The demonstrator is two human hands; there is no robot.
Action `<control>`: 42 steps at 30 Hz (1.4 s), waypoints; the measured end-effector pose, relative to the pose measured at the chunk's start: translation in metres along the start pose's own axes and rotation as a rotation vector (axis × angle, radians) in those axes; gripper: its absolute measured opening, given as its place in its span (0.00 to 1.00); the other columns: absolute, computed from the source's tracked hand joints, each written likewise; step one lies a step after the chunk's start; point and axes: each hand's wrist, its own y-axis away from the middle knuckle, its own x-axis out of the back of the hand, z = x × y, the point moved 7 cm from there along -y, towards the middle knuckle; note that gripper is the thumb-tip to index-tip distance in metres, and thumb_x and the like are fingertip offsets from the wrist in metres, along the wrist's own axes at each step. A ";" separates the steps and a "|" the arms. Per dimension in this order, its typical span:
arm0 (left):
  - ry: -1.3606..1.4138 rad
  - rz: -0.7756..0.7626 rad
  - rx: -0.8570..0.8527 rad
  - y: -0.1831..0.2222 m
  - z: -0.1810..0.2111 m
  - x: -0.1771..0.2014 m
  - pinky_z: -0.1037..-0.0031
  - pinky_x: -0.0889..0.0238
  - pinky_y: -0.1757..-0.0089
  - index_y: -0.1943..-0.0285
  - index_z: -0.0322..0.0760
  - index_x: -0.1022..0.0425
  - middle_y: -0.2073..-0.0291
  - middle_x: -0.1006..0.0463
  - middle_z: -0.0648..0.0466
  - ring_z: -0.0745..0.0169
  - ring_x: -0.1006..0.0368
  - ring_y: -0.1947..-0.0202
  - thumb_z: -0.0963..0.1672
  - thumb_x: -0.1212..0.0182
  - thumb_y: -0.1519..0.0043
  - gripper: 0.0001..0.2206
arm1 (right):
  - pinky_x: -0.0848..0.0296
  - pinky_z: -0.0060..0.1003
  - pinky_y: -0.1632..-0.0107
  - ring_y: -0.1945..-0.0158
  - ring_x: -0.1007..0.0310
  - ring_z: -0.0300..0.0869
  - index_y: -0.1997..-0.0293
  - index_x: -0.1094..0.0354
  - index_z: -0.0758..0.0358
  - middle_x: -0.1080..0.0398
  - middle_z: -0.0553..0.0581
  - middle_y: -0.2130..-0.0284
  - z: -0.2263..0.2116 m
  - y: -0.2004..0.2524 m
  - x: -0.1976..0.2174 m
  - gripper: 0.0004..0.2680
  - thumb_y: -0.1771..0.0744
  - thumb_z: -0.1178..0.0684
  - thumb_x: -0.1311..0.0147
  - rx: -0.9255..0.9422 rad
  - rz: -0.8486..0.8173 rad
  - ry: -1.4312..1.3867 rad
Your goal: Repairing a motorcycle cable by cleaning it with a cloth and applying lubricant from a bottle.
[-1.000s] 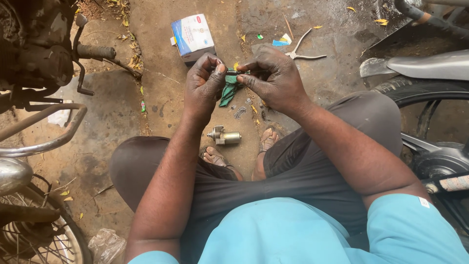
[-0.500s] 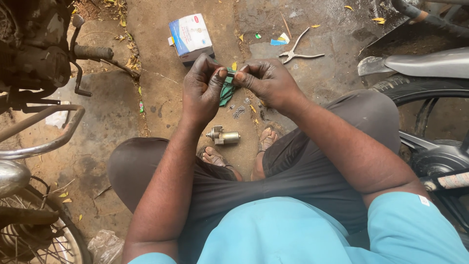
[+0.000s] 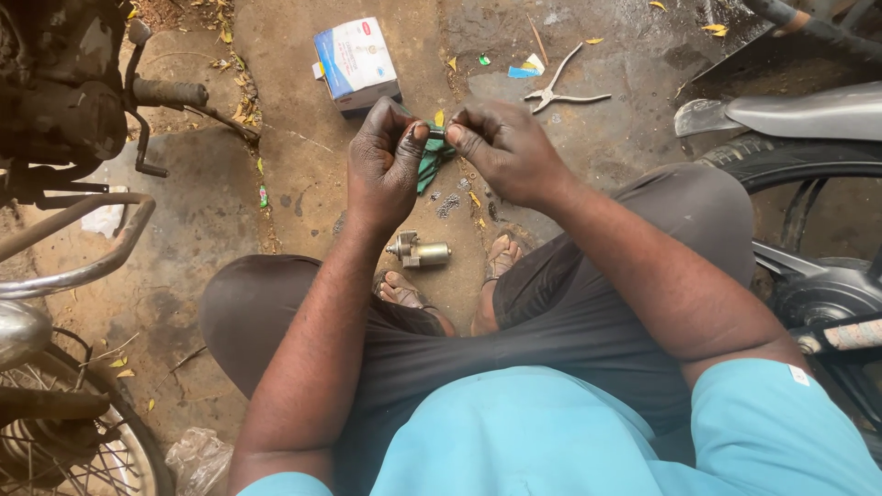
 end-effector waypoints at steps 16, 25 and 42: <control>0.270 0.291 -0.068 -0.005 -0.013 0.045 0.81 0.43 0.65 0.49 0.36 0.30 0.64 0.29 0.60 0.75 0.37 0.67 0.42 0.39 0.25 0.05 | 0.28 0.40 0.67 0.67 0.28 0.44 0.60 0.27 0.62 0.29 0.56 0.69 0.311 -0.053 -0.111 0.10 0.33 0.45 0.46 -0.844 -0.105 -0.076; 0.213 0.283 0.137 -0.001 -0.034 0.057 0.83 0.41 0.65 0.48 0.38 0.29 0.62 0.29 0.63 0.78 0.37 0.65 0.46 0.42 0.28 0.08 | 0.22 0.55 0.55 0.56 0.21 0.57 0.58 0.23 0.59 0.22 0.64 0.60 0.430 -0.030 -0.229 0.08 0.34 0.50 0.49 -0.548 -0.269 0.789; -0.335 0.504 0.244 -0.070 -0.074 0.073 0.63 0.31 0.61 0.52 0.37 0.25 0.67 0.20 0.45 0.52 0.21 0.65 0.44 0.49 0.31 0.08 | 0.49 0.32 0.82 0.86 0.46 0.34 0.60 0.30 0.65 0.42 0.46 0.85 0.106 -0.091 -0.036 0.10 0.31 0.48 0.39 -0.588 -0.537 -0.604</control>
